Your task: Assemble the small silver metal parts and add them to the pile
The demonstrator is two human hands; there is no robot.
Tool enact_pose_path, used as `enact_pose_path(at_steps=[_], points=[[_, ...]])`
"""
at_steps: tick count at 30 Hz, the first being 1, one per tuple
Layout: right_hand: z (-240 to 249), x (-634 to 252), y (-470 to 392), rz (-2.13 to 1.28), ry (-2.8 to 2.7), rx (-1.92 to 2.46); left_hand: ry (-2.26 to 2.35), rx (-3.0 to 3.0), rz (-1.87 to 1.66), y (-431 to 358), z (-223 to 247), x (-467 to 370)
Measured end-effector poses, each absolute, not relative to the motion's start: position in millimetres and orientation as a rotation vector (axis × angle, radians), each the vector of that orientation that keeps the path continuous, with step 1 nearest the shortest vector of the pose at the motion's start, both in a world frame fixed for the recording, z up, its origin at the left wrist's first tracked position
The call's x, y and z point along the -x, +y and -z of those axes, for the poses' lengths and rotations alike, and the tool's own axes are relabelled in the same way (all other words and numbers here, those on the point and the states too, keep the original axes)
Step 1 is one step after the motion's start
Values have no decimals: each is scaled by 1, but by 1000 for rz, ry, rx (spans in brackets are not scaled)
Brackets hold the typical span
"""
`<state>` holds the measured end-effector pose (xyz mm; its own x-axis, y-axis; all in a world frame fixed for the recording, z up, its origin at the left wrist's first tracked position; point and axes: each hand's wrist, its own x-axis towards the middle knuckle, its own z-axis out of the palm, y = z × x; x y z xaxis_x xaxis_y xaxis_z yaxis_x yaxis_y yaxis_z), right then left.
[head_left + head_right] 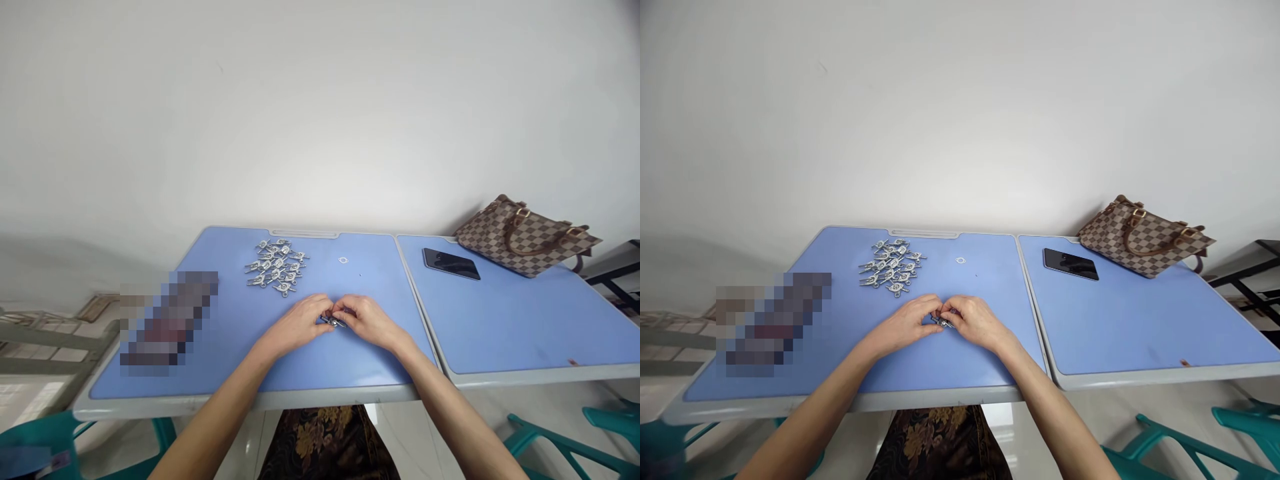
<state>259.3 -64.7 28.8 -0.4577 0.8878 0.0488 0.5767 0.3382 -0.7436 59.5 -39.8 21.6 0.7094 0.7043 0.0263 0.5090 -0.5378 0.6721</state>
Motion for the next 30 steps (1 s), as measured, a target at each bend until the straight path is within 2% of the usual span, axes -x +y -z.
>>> enact_pose_path(at_steps=[13,30], points=[[-26,-286,-67,-763,-1992,1461,933,-2293,-445,-47,-26,-62],[-26,-279,-77,-820,-2317,1383,996,-2316,-347,-48,-33,-63]])
